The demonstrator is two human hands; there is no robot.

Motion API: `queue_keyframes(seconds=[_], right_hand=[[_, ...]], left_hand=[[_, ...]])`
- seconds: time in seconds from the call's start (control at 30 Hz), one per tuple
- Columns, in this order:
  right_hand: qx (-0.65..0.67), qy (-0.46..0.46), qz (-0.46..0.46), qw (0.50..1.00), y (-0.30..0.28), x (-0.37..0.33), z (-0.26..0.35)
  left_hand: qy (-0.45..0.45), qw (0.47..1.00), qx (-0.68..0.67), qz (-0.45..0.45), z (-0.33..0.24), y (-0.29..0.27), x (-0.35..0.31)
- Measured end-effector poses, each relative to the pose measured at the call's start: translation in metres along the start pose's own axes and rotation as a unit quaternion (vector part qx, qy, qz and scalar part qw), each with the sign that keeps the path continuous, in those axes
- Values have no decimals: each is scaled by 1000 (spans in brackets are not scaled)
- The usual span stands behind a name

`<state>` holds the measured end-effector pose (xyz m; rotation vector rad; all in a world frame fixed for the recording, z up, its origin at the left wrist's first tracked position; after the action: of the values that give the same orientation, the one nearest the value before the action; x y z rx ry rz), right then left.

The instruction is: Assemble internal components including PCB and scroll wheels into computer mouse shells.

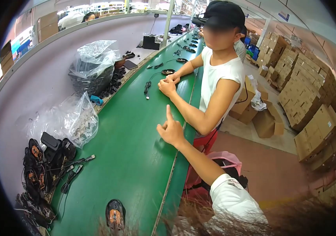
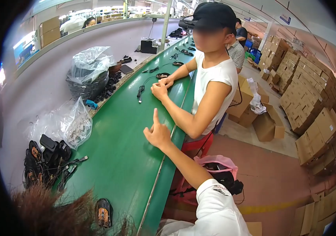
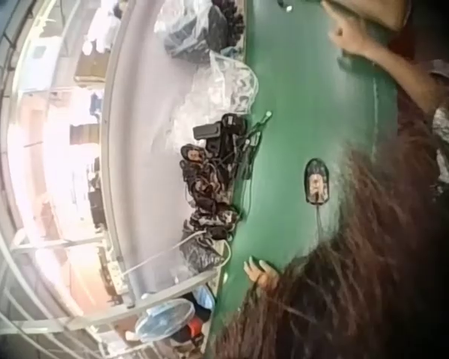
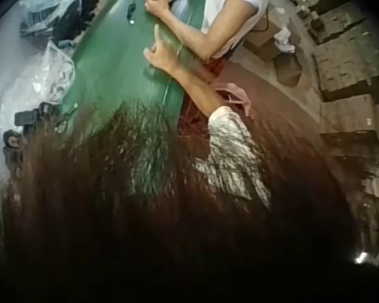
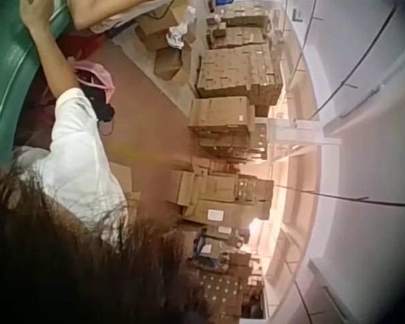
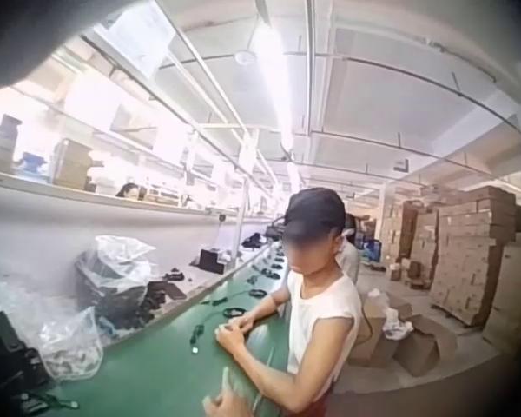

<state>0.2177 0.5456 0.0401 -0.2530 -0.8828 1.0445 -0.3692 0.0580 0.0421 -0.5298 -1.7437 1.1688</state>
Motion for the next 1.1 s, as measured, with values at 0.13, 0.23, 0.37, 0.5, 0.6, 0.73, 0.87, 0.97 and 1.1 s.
queue_keyframes(seconds=[0.13,0.23,0.37,0.5,0.6,0.73,0.87,0.97,1.1], right_hand=[[70,-65,-100,990,-38,22,14],[153,52,-170,972,-71,49,-20],[388,60,68,917,-58,29,25],[344,56,121,929,-88,8,108],[368,-7,-25,929,-130,4,109],[297,-272,-113,908,-167,-46,129],[241,-270,96,927,-67,-64,162],[-80,-404,268,871,23,-114,144],[-74,-367,383,845,52,-150,156]], left_hand=[[-52,991,58,113,-19,-12,12],[-48,994,44,92,-32,-16,14],[194,951,-206,-123,-16,2,15],[134,980,-124,-78,-2,9,-3],[23,1000,10,-5,10,8,-4],[-2,1000,22,3,-7,12,4],[-3,1000,14,-21,-3,10,0],[-64,998,-3,-13,58,44,-23],[-61,998,3,-32,18,31,-11]])
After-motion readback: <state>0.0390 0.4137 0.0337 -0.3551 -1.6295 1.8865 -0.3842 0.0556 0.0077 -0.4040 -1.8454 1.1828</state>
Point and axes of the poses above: each hand's wrist, its own x-axis towards the middle knuckle, its own y-axis out of the palm, z = x × y, the point moved 7 cm from there along x, towards the middle knuckle, and after that the axes turned 10 degrees about -z, right-handed, at the moved point
